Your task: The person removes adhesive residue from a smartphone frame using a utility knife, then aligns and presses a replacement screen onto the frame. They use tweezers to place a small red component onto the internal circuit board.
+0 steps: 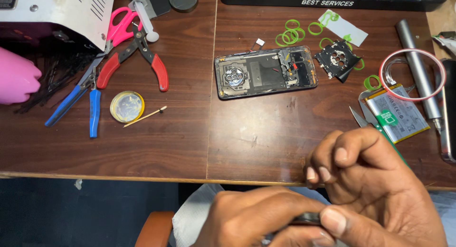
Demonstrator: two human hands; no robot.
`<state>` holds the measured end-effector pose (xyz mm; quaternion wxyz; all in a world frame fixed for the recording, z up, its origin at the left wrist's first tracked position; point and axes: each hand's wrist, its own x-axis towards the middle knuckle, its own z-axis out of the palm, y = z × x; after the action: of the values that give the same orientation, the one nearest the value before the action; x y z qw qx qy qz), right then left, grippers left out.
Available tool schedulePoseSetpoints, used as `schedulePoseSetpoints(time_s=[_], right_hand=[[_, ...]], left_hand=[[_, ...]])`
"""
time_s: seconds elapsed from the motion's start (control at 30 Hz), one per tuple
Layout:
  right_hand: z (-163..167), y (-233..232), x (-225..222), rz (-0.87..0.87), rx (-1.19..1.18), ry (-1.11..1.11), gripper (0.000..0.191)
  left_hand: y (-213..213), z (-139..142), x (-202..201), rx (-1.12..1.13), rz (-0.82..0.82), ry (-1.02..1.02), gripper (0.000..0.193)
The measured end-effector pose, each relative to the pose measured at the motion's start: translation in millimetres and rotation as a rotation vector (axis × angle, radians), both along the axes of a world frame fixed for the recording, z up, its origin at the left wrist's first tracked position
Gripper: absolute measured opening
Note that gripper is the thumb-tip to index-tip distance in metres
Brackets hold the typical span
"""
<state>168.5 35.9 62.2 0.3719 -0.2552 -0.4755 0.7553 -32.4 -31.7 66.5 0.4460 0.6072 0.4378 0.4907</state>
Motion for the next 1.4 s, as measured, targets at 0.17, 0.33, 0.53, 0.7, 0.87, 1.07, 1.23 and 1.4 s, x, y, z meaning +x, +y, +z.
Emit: schedulePoseSetpoints(time_s=[0.17,0.33,0.53,0.7,0.87,1.07,1.23,1.4], right_hand=[[-1,2,7,-0.013,0.111,-0.101,0.052],[-12,15,31,0.046,0.413,-0.232,0.054],[-27,4,42,0.014,0.439,-0.376,0.033],[-34,4,46,-0.063,0.388,-0.399,0.026],[-47,8,60,-0.090,0.319,-0.269,0.026],[-38,15,50,-0.299,-0.008,-0.014,0.033],[-34,11,29,-0.459,-0.176,0.122,0.054],[-70,-11,38,-0.468,-0.199,0.152,0.061]], left_hand=[[0,4,4,0.042,0.028,0.037,0.018],[6,9,3,0.042,0.141,-0.098,0.036],[8,17,0,-0.222,0.122,-0.018,0.070],[17,20,0,-0.095,0.166,0.148,0.064],[8,10,-6,0.178,0.365,0.360,0.066],[-17,-59,-4,0.535,0.700,-0.059,0.069],[0,-135,81,-0.328,0.204,-0.856,0.072],[-4,-131,81,-0.210,0.397,-1.055,0.076]])
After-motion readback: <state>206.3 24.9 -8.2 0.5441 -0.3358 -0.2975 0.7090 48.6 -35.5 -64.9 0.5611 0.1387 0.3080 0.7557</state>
